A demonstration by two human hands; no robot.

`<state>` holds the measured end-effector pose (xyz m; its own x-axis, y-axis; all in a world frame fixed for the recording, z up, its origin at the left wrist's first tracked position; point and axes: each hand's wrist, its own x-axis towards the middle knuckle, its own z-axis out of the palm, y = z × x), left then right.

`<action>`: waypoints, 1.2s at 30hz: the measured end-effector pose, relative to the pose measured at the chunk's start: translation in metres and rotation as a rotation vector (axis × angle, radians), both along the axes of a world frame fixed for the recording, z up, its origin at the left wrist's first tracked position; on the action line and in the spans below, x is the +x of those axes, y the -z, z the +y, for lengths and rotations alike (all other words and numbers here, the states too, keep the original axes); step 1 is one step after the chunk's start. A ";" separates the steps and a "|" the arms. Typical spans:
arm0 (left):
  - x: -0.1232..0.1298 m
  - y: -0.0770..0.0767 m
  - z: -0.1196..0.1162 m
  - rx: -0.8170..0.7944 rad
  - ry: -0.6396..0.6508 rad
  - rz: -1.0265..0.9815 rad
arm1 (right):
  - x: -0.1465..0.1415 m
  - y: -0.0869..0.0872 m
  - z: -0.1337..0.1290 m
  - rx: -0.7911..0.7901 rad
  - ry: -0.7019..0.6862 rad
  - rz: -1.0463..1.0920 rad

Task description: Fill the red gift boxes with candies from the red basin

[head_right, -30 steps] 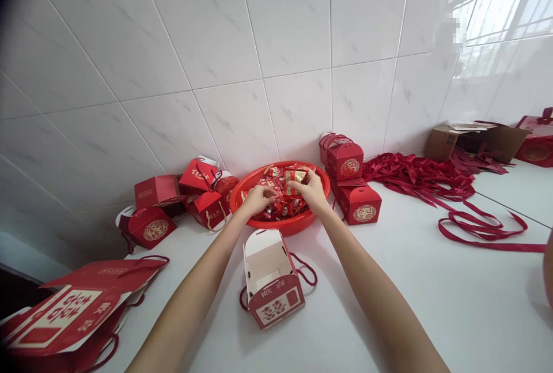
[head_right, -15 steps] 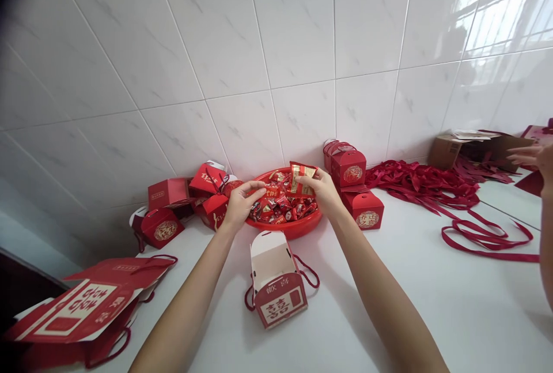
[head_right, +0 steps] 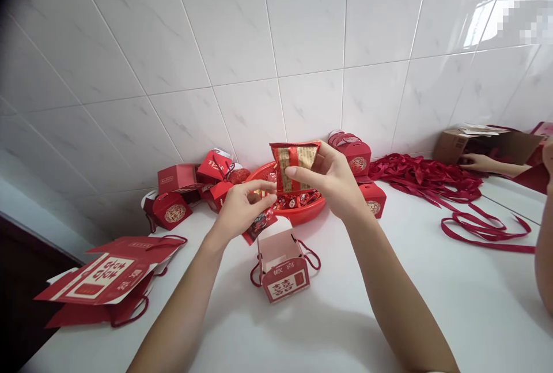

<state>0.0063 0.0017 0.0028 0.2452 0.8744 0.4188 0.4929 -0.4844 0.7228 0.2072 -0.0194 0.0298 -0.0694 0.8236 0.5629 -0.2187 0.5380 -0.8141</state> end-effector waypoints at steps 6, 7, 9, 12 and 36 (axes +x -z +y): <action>0.009 0.012 0.006 0.052 0.006 0.109 | -0.003 -0.002 -0.003 0.045 0.033 -0.024; 0.006 0.011 0.006 0.040 0.013 0.140 | -0.004 -0.002 -0.004 0.044 0.039 -0.031; -0.005 0.008 0.004 0.003 0.016 0.220 | -0.004 -0.002 -0.006 0.030 0.030 -0.050; -0.025 0.005 0.003 -0.122 0.037 0.358 | -0.007 -0.003 -0.010 -0.003 -0.018 -0.102; -0.050 0.001 0.016 -0.630 0.358 0.500 | -0.022 0.017 -0.009 -0.104 0.065 -1.371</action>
<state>-0.0437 0.0176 0.0014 0.5741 0.7424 -0.3453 0.7181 -0.2539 0.6480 0.1854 -0.0285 0.0132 -0.4738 0.8806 0.0123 0.8076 0.4400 -0.3926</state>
